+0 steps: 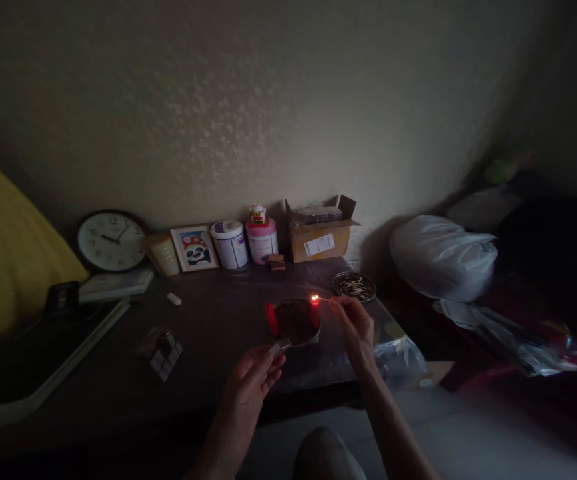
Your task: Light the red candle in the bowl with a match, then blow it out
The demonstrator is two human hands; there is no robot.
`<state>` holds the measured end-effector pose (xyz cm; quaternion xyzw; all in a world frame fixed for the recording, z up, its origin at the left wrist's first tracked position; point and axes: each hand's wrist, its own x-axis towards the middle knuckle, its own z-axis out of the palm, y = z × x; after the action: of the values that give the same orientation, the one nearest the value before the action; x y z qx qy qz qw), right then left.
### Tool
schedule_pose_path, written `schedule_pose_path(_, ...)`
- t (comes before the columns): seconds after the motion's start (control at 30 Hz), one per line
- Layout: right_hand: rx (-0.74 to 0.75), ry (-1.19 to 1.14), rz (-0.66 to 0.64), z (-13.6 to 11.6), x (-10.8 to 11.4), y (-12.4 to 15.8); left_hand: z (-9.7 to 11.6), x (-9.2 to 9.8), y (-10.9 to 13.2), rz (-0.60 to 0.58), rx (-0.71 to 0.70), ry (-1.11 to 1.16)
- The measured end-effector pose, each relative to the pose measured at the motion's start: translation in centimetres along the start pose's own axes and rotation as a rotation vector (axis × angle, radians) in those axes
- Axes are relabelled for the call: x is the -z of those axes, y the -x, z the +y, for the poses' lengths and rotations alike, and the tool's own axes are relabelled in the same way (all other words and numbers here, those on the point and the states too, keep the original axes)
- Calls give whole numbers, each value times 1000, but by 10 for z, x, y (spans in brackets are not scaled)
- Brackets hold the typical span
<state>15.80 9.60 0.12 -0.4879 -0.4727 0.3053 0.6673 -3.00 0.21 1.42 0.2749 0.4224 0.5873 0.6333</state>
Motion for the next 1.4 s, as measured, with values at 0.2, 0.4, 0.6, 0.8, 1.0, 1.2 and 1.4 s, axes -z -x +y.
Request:
schedule_pose_path(0.2,-26,-156,-15,-18,22,-11,0,-1,-1,-1,7,2)
schedule_pose_path(0.4,51,-318,-85,-48,81,-28,0,1,0,2,20,4)
schedule_pose_path(0.6,22,131,-91,-34,106,-34,0,-4,1,10,22,7)
schedule_pose_path(0.8,80,112,-65,-11,113,-44,1,-7,-1,7,29,-9)
schedule_pose_path(1.0,73,398,-21,29,102,-59,-2,-6,-2,0,33,-22)
schedule_pose_path(1.2,55,544,-21,57,82,-76,-2,-6,-5,22,53,-12)
schedule_pose_path(1.4,104,678,-51,74,61,-96,-6,-2,-8,36,81,0)
